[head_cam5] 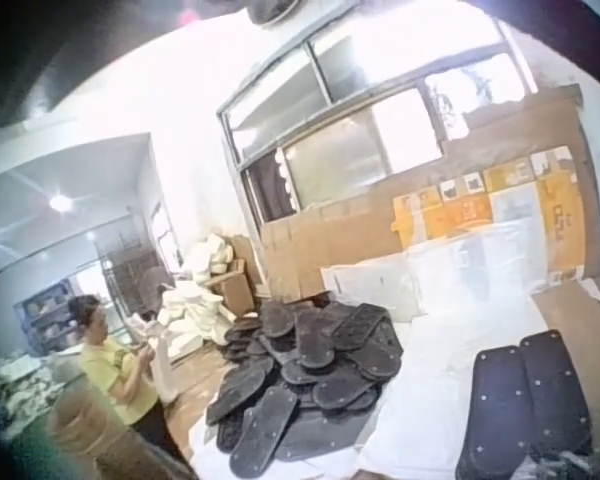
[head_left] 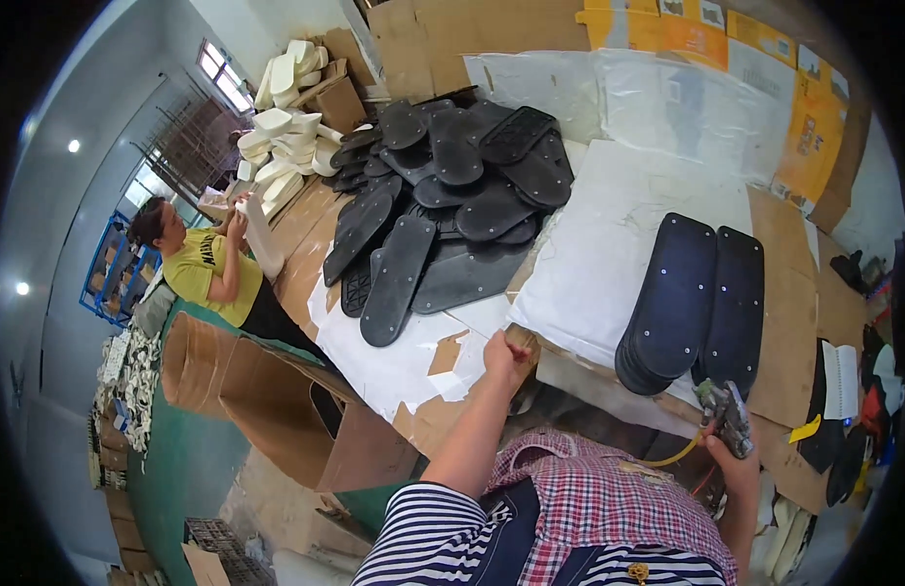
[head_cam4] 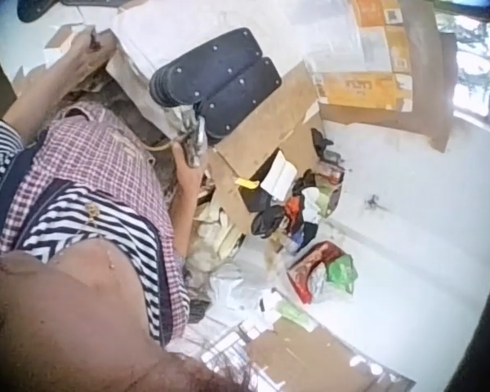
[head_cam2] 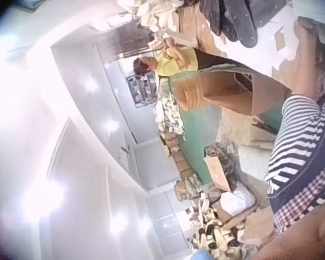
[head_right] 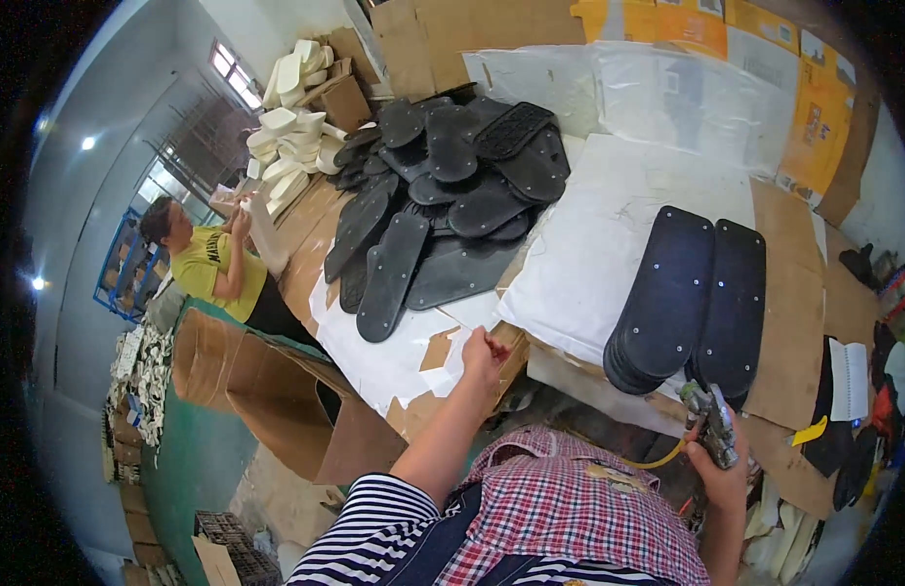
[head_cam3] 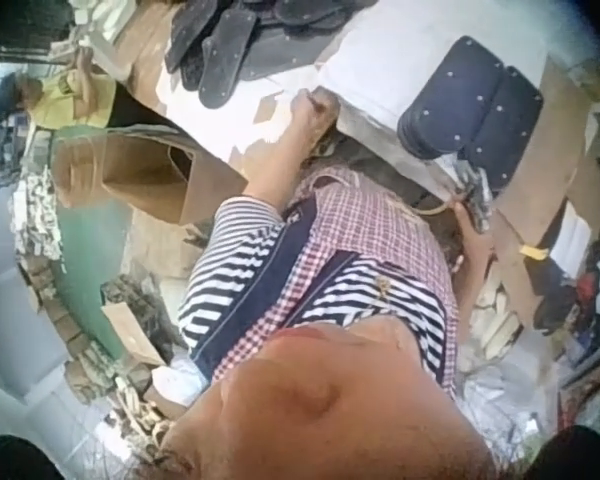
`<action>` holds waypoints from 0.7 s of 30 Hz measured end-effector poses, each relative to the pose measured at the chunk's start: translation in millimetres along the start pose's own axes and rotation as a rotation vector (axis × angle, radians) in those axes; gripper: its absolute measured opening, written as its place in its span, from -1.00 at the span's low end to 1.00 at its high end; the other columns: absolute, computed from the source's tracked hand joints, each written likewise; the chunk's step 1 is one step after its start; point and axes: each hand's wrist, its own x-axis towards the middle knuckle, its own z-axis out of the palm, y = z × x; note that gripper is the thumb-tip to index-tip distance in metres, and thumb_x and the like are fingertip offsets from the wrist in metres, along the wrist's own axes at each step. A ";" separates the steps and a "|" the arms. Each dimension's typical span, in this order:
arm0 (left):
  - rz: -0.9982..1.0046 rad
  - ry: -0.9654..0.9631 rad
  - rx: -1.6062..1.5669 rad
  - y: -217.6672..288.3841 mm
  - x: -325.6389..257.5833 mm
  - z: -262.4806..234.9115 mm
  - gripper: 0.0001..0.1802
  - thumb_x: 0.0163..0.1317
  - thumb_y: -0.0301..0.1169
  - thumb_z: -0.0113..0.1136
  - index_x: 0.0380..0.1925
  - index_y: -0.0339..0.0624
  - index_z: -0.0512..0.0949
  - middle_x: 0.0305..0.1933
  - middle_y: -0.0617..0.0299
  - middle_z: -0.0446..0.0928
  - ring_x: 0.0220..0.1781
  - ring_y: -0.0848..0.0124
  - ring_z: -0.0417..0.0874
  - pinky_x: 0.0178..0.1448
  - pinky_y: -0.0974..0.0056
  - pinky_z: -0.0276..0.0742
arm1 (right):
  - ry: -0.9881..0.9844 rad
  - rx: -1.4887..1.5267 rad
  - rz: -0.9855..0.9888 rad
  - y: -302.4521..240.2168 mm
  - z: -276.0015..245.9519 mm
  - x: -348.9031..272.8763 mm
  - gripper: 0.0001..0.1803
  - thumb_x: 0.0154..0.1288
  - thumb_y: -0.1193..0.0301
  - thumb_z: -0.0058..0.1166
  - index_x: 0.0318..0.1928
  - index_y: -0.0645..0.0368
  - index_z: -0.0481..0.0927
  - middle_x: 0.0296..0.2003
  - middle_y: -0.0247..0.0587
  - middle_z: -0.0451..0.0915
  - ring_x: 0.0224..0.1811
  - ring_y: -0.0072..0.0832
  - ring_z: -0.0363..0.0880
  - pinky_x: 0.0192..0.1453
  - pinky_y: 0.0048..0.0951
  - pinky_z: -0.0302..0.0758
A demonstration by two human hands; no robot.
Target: Apply adhesive spray to shoe soles and assemble components at a factory workbench.
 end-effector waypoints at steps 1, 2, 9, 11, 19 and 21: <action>-0.014 -0.023 -0.013 -2.8 -3.6 4.3 -0.68 0.24 -0.22 -0.12 -0.62 -0.17 0.30 -0.66 0.17 0.33 -0.65 0.28 0.46 -0.43 0.21 0.53 | -0.002 0.003 -0.004 0.9 -2.9 -1.1 -0.31 0.01 0.43 0.26 0.18 0.28 0.30 -0.33 -0.33 0.51 -0.27 -0.59 0.49 -0.16 -0.52 0.48; -0.048 -0.080 0.080 -5.3 -1.3 3.4 -0.59 0.37 -0.11 -0.17 -0.58 -0.14 0.30 -0.63 0.21 0.33 -0.55 0.29 0.48 -0.37 0.22 0.49 | -0.001 -0.005 0.006 2.3 -6.5 -1.5 -0.32 0.02 0.44 0.26 0.18 0.28 0.30 -0.34 -0.33 0.51 -0.28 -0.59 0.50 -0.15 -0.52 0.49; 0.054 -0.134 0.134 -13.7 -11.4 -0.5 -0.60 0.34 -0.11 -0.12 -0.58 -0.14 0.33 -0.65 0.21 0.36 -0.61 0.33 0.52 -0.49 0.27 0.49 | -0.063 -0.072 -0.064 13.5 -16.5 2.2 -0.39 0.07 0.49 0.20 0.16 0.31 0.31 -0.36 -0.32 0.51 -0.28 -0.57 0.50 -0.15 -0.51 0.49; 0.044 -0.102 0.100 -15.6 -8.0 -15.3 -0.61 0.34 -0.12 -0.12 -0.56 -0.14 0.34 -0.64 0.21 0.36 -0.61 0.33 0.51 -0.50 0.26 0.48 | -0.102 -0.030 -0.064 8.0 -11.0 5.8 -0.38 0.07 0.49 0.20 0.16 0.31 0.31 -0.36 -0.32 0.50 -0.29 -0.57 0.50 -0.16 -0.51 0.48; 0.084 0.051 0.003 -11.2 7.2 -60.8 -0.62 0.36 -0.12 -0.15 -0.54 -0.14 0.32 -0.63 0.17 0.37 -0.64 0.30 0.48 -0.54 0.22 0.45 | -0.128 -0.043 -0.108 6.3 -5.2 14.6 -0.33 0.07 0.47 0.21 0.20 0.35 0.26 -0.38 -0.32 0.50 -0.32 -0.58 0.51 -0.18 -0.52 0.49; 0.067 0.046 -0.009 -10.0 7.5 -53.7 -0.62 0.37 -0.12 -0.17 -0.53 -0.15 0.33 -0.65 0.17 0.37 -0.65 0.29 0.48 -0.56 0.22 0.44 | -0.098 -0.002 -0.090 10.3 -5.9 14.9 -0.31 0.07 0.47 0.21 0.21 0.35 0.25 -0.37 -0.32 0.51 -0.32 -0.58 0.51 -0.18 -0.52 0.49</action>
